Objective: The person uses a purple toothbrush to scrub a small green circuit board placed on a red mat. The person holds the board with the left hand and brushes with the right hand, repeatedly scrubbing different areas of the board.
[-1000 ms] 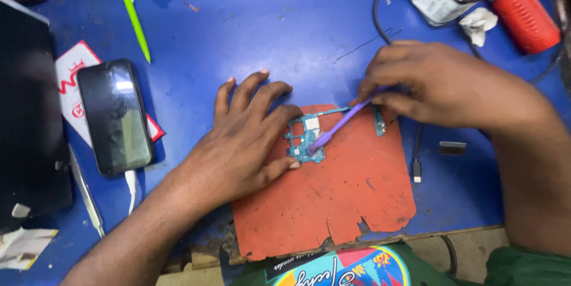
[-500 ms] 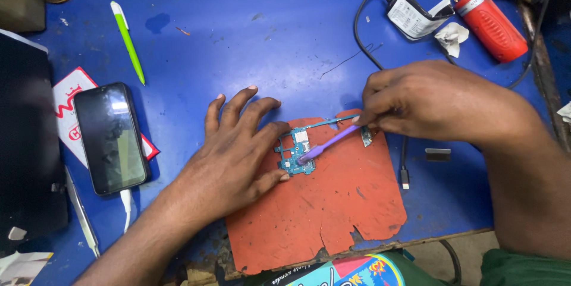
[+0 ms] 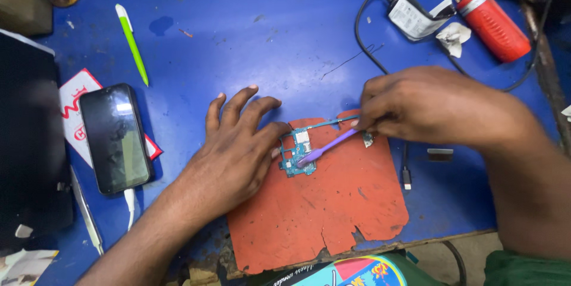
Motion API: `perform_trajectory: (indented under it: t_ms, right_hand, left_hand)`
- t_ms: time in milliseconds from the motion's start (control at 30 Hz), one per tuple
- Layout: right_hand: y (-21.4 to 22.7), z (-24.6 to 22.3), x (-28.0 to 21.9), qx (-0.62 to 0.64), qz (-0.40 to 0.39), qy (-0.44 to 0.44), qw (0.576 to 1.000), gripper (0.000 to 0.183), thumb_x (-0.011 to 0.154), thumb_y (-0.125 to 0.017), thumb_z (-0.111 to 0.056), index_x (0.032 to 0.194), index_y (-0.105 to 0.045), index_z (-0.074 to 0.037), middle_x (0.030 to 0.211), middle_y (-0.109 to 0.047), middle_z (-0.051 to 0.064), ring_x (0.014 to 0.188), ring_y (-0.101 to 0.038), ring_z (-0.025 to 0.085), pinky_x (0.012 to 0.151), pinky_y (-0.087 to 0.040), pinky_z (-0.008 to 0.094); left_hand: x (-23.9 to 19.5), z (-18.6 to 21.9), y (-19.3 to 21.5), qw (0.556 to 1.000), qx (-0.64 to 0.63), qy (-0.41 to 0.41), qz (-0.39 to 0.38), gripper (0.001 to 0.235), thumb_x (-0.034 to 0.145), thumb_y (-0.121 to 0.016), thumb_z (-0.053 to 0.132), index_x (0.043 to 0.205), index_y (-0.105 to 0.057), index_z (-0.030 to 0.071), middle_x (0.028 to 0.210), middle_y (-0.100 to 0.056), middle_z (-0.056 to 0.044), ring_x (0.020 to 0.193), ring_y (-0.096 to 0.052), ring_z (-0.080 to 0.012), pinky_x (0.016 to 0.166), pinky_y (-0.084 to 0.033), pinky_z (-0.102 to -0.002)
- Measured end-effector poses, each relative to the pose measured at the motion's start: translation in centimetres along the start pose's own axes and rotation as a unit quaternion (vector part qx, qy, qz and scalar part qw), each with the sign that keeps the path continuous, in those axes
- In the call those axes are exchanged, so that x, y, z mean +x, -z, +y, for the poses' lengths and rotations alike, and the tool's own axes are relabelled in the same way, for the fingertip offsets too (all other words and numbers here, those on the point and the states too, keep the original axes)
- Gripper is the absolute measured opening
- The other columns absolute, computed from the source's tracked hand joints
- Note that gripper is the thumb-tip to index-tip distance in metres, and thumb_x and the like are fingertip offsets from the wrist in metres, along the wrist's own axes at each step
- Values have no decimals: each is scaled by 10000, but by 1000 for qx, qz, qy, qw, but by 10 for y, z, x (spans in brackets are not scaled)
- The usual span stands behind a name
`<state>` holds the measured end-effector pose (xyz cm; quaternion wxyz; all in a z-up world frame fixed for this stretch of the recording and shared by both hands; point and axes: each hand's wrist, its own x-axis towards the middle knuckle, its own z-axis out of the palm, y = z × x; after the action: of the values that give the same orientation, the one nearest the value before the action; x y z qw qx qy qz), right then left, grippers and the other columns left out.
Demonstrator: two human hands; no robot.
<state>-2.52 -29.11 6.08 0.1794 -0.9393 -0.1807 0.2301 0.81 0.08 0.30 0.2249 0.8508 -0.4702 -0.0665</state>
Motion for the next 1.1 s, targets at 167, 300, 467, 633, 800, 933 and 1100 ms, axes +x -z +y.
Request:
perform_trajectory:
  t_ms: [167,300,467,633,800,933,1100]
  right_hand:
    - [-4,4,0,-8,-17,-16,1000,224,765,-769,-226,985,-812,-227,917,-735,-30,830,-710,244,713,-543,393]
    - [-7,7,0,-3,-18,25,1000,189,768,-744,-211,946,-808,-198,925,-742,-36,827,-714,240,716,-548,385]
    - [-3,0,1,-29,-77,-73,994,218,813,-731,-238,1021,-794,-218,976,-730,-66,787,-718,244,708,-549,375]
    - [5,-14,1,-46,-152,-149,976,222,885,-680,-253,1079,-786,-276,1014,-715,-101,647,-716,203,667,-560,335]
    - [3,-15,1,-47,-140,-148,978,226,892,-684,-252,1098,-776,-273,1041,-720,-114,709,-740,241,671,-572,343]
    - [-2,-12,-1,57,-28,16,998,218,809,-715,-215,1004,-814,-212,952,-736,-21,855,-708,240,701,-550,383]
    - [-6,-10,-1,-10,-39,-20,999,263,787,-742,-221,1043,-799,-216,988,-734,-10,856,-698,277,716,-532,415]
  left_hand:
    - [-1,0,0,1000,-12,-2,16,286,861,-649,99,1137,-717,120,1412,-487,-156,1428,-328,-432,1143,-181,-699]
    - [-2,-1,-1,1000,-9,-2,19,329,821,-640,35,1123,-732,127,1420,-490,-160,1432,-325,-435,1148,-177,-703]
    - [-1,-1,-1,1000,-7,-4,14,389,773,-637,-5,1127,-734,125,1428,-486,-165,1436,-312,-441,1147,-168,-706]
    - [-1,0,0,1000,-2,-4,12,407,765,-630,-20,1131,-732,122,1429,-486,-170,1441,-303,-442,1150,-160,-712]
    - [-3,-1,-2,1000,-4,2,9,401,754,-620,-39,1093,-739,141,1424,-492,-163,1440,-308,-437,1150,-163,-711]
    - [-2,0,1,1000,-6,-2,15,402,747,-632,-25,1101,-736,136,1422,-491,-162,1439,-310,-442,1149,-166,-712]
    - [-2,0,0,1000,0,-3,12,407,738,-639,-21,1106,-730,126,1413,-487,-158,1434,-315,-442,1145,-177,-704]
